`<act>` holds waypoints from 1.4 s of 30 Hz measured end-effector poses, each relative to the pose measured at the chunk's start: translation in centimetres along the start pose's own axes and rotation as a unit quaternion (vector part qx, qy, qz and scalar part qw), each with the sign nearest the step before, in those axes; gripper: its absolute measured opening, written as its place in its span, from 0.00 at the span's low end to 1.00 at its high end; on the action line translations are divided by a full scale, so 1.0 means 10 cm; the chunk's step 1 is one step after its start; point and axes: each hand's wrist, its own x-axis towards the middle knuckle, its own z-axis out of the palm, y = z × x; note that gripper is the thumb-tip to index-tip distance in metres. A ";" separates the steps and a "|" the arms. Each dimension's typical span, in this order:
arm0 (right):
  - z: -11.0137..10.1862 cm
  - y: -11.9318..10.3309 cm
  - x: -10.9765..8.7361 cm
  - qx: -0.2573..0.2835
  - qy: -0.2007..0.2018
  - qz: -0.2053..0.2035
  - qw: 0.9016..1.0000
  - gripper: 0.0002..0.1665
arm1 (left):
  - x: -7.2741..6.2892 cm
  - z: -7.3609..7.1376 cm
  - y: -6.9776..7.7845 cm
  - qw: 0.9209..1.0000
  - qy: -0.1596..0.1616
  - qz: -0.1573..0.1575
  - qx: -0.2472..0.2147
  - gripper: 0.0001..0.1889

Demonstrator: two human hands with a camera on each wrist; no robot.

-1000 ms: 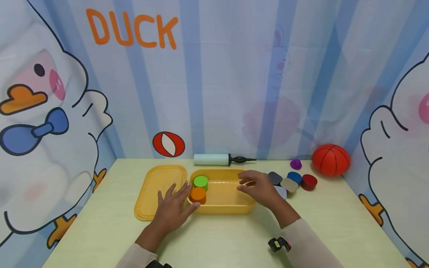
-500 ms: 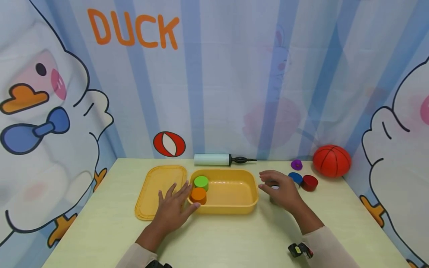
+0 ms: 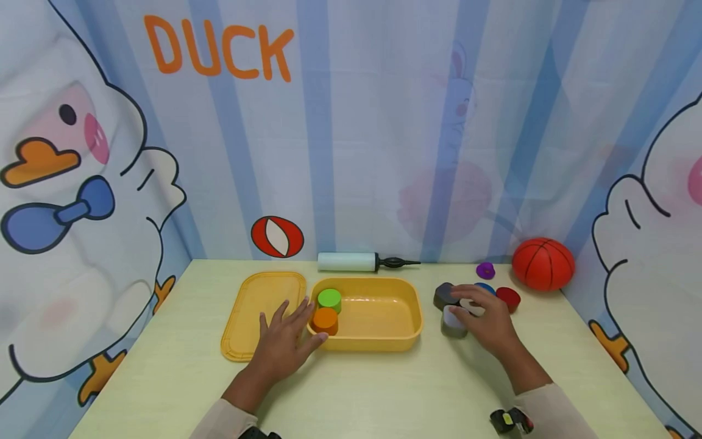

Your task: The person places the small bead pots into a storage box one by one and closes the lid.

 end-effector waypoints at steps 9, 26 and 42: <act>-0.05 0.12 -0.05 0.012 0.067 0.012 0.998 0.12 | -0.01 0.01 -0.01 1.000 0.003 0.000 -0.005 0.41; -0.09 0.41 -0.04 0.001 0.177 0.143 0.974 0.23 | 0.01 -0.01 0.02 1.000 -0.007 -0.007 -0.002 0.41; -0.24 0.74 -0.08 0.009 0.155 0.220 0.963 0.26 | 0.00 0.00 0.00 1.000 -0.004 -0.003 -0.006 0.41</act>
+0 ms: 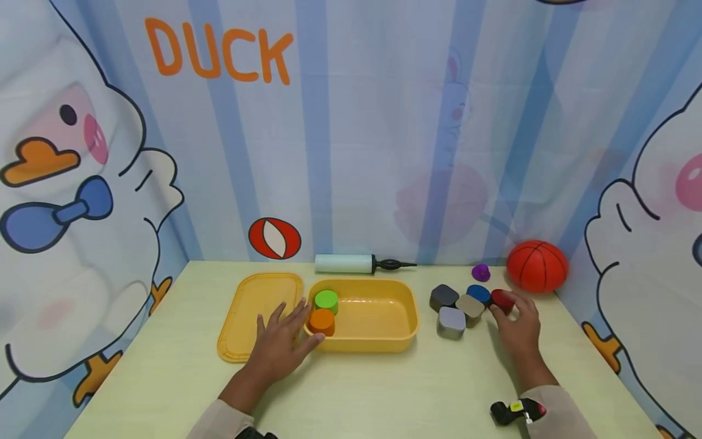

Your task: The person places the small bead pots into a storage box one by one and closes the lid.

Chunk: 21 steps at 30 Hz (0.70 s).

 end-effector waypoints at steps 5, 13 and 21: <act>-0.02 0.02 0.03 -0.019 -0.024 0.036 0.999 0.31 | 0.01 0.00 0.00 1.000 -0.009 -0.002 0.002 0.42; -0.03 0.07 0.07 -0.031 -0.067 0.086 0.994 0.37 | 0.00 0.00 0.00 1.000 -0.003 0.003 -0.001 0.41; -0.04 0.14 0.14 -0.049 -0.075 0.092 0.992 0.33 | 0.01 0.02 -0.02 1.000 0.003 0.008 0.000 0.41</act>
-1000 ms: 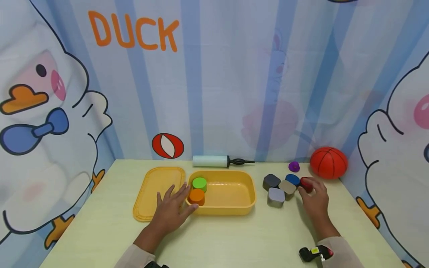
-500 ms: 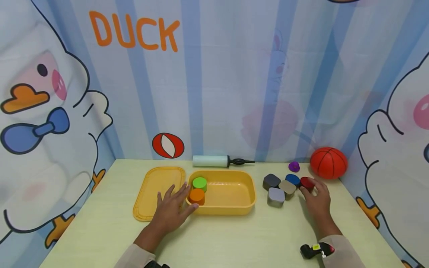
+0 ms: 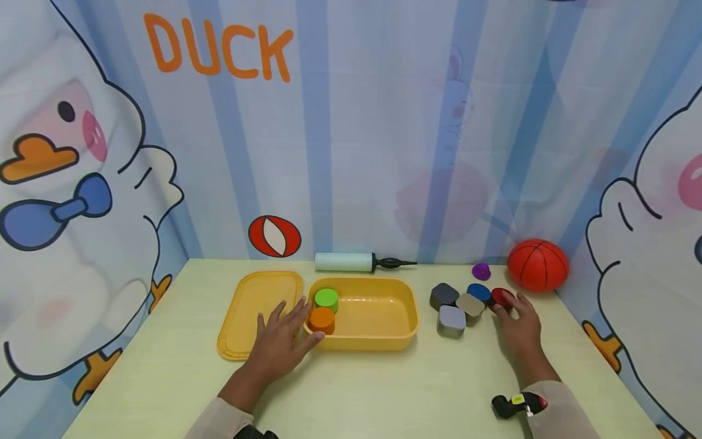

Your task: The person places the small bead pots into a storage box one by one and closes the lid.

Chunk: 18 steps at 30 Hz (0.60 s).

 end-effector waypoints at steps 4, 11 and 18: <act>-0.01 0.00 0.02 -0.022 -0.001 0.008 1.000 0.30 | 0.01 0.01 -0.01 1.000 0.004 0.002 -0.002 0.41; -0.01 -0.01 -0.01 -0.030 0.017 0.004 0.999 0.28 | 0.00 0.00 -0.01 1.000 -0.009 -0.004 -0.005 0.41; 0.00 -0.04 -0.06 0.017 0.032 0.017 0.999 0.27 | 0.02 0.00 -0.01 1.000 -0.005 -0.001 0.000 0.41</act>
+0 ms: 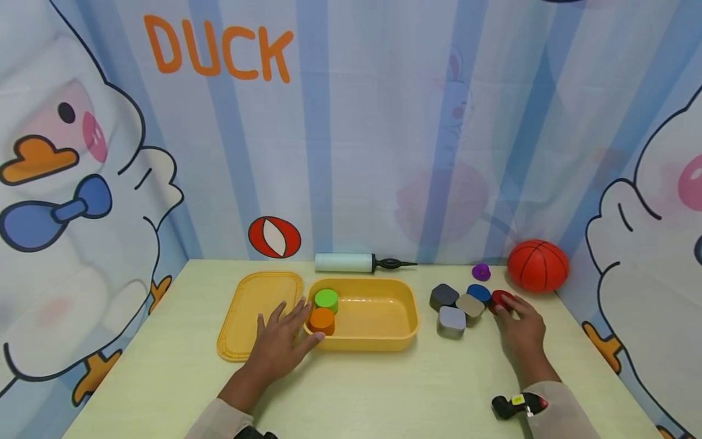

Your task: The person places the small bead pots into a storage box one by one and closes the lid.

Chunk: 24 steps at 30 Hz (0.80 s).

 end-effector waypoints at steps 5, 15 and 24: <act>0.01 0.02 0.00 0.019 0.011 -0.003 1.000 0.27 | 0.00 -0.01 0.00 1.000 -0.005 -0.002 -0.002 0.41; 0.00 0.04 0.00 0.064 0.047 0.013 0.997 0.28 | -0.01 0.00 0.00 1.000 0.007 -0.001 -0.005 0.41; -0.01 -0.02 -0.05 0.064 0.077 0.002 0.995 0.28 | -0.02 -0.02 0.02 1.000 0.000 -0.004 -0.004 0.40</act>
